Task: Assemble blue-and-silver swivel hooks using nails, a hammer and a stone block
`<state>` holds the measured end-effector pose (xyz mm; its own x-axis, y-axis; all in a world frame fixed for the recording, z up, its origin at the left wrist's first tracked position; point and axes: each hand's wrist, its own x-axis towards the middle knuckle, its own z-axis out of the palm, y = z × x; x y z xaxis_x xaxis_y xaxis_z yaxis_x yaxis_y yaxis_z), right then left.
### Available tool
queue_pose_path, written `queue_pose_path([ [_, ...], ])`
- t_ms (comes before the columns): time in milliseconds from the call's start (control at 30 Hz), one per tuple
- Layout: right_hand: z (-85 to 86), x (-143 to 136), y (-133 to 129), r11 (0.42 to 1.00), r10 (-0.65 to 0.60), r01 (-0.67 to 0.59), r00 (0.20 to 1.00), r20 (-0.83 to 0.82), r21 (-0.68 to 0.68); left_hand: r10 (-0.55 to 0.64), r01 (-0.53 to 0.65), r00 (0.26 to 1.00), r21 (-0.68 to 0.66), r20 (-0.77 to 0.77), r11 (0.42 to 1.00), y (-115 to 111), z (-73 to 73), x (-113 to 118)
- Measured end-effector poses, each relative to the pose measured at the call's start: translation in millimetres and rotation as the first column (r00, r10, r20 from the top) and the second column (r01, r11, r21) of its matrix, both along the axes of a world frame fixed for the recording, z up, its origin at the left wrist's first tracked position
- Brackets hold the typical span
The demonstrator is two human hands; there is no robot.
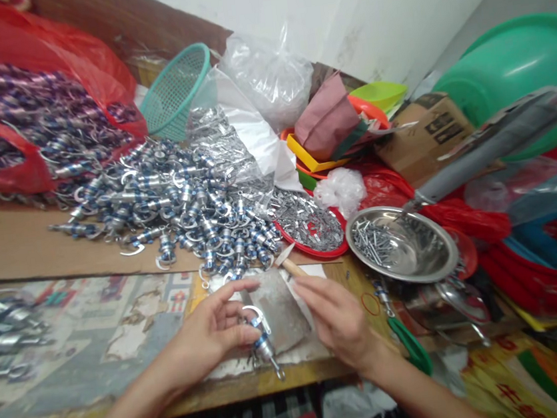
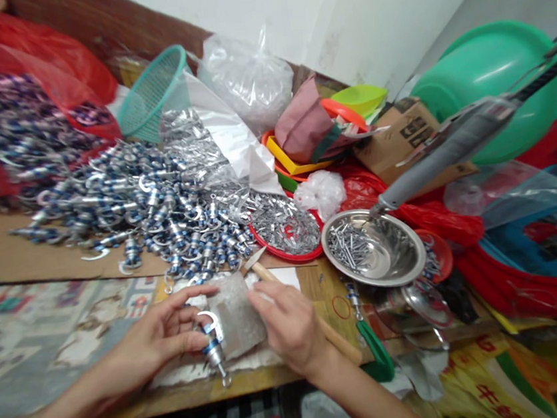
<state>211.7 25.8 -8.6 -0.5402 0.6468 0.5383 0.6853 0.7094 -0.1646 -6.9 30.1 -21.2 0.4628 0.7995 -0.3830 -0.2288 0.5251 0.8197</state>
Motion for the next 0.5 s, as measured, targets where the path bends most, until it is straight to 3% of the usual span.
queue_pose_path([
  [67, -11.2, 12, -1, 0.94, -0.301, 0.305, 0.952, 0.048, -0.154, -0.006, 0.006, 1.0, -0.003, -0.007, 1.0, 0, 0.1, -1],
  [100, -17.4, 18, 0, 0.887, -0.375, 0.39, 0.921, 0.108, -0.248, -0.009, 0.009, 1.0, -0.001, -0.01, 1.0, 0, -0.1, -1],
  [167, -28.0, 28, 1, 0.796, -0.395, 0.436, 0.9, 0.185, -0.42, -0.01, 0.01, 1.0, 0.0, -0.015, 1.0, 0, -0.5, -2],
  [233, -31.8, 34, 0, 0.746, -0.414, 0.423, 0.9, 0.138, -0.514, -0.009, 0.009, 1.0, -0.004, -0.008, 1.0, 0, -0.5, -2],
  [333, -17.8, 36, -13, 0.793, -0.423, 0.356, 0.906, -0.026, -0.494, -0.004, 0.004, 1.0, -0.015, 0.003, 1.0, 0, 0.3, -1],
  [500, 26.7, 34, -52, 0.925, -0.179, 0.123, 0.976, -0.127, -0.36, 0.01, -0.009, 0.999, -0.025, 0.031, 1.0, 0, -1.1, -1],
])
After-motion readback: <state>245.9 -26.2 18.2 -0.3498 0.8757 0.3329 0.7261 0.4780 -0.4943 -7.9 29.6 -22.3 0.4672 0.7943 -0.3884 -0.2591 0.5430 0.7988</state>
